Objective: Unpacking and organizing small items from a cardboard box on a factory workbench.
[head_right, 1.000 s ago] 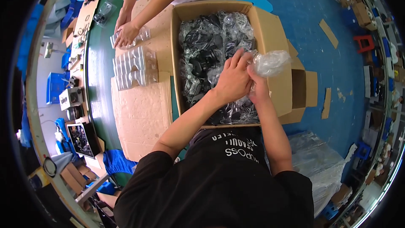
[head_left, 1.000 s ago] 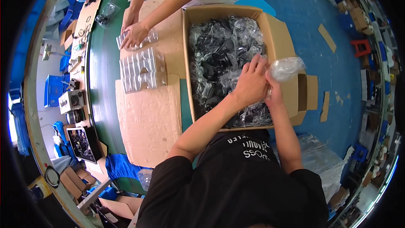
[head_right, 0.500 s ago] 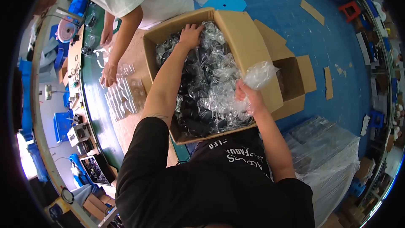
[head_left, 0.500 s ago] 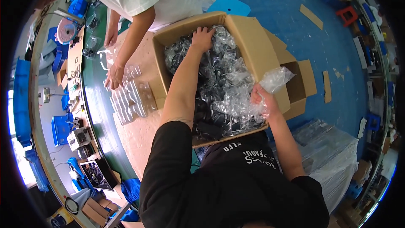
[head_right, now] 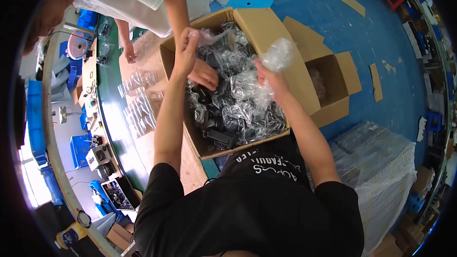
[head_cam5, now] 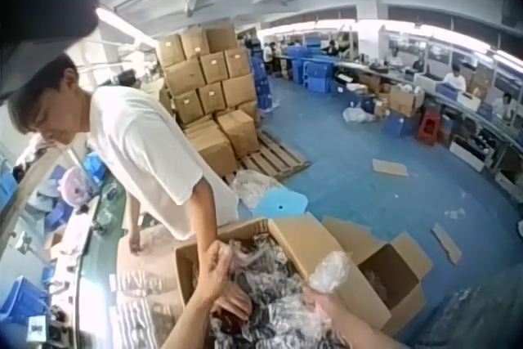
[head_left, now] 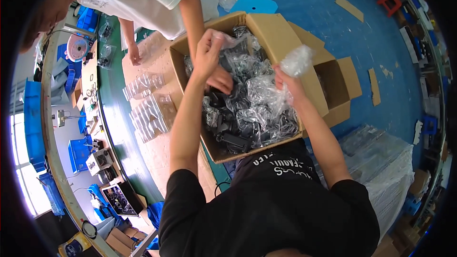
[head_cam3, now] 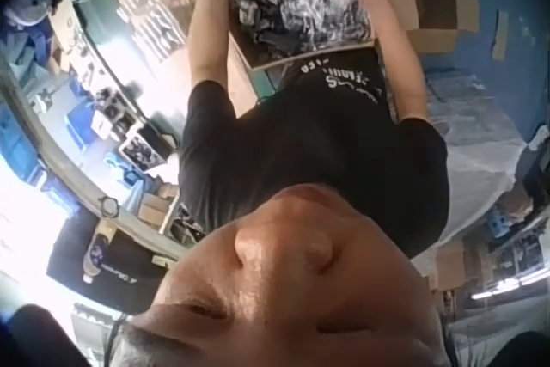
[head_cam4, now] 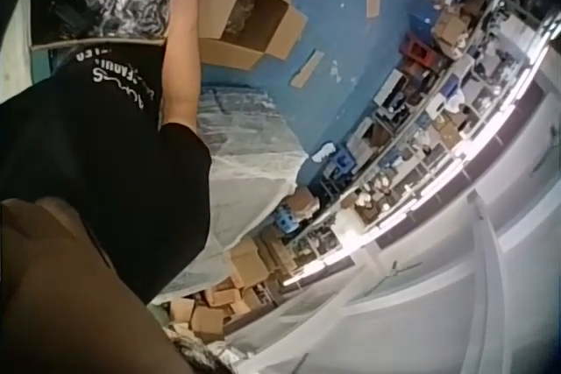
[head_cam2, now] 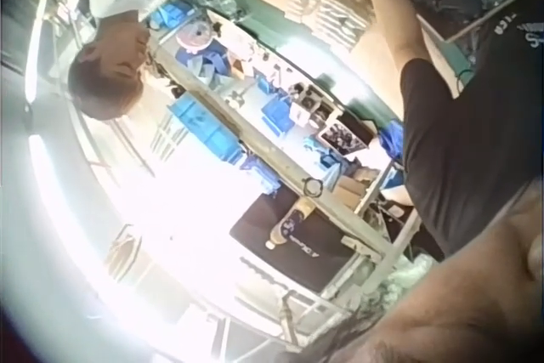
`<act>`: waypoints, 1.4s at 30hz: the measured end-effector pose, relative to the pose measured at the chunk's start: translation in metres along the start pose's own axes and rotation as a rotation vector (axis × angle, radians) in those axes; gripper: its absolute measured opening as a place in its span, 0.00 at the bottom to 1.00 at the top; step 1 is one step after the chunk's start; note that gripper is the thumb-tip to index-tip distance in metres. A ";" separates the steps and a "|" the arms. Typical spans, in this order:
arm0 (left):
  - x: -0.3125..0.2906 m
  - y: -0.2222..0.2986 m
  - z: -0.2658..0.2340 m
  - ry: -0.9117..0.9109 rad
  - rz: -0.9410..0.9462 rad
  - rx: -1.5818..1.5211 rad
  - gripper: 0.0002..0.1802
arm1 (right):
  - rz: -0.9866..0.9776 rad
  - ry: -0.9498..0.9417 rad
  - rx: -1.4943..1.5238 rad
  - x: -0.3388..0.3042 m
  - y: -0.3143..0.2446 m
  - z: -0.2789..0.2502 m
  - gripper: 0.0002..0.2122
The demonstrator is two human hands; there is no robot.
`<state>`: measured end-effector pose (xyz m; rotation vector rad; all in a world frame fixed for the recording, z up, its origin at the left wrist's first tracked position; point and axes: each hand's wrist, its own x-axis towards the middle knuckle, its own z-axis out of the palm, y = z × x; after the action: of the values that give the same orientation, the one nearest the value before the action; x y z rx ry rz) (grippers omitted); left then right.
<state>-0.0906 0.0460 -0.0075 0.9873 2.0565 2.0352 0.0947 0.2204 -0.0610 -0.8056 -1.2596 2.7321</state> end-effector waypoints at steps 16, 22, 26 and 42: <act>-0.097 -0.022 0.021 0.532 -0.858 -0.844 0.13 | -1.336 -0.803 -1.864 -0.058 -0.026 0.081 0.15; -0.119 -0.004 0.029 0.366 -0.979 -0.668 0.17 | -1.357 -0.797 -1.491 -0.036 -0.008 0.074 0.10; -0.126 0.009 0.021 0.206 -1.049 -0.544 0.20 | -0.660 -0.209 -0.799 0.031 0.030 -0.006 0.09; -0.080 0.026 -0.007 -0.070 0.117 0.269 0.14 | -0.433 -0.143 -0.572 -0.009 0.008 0.099 0.13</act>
<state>-0.0211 -0.0013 -0.0122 1.2295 2.3280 1.7747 0.0577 0.1430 -0.0094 -0.2913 -2.0087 2.1356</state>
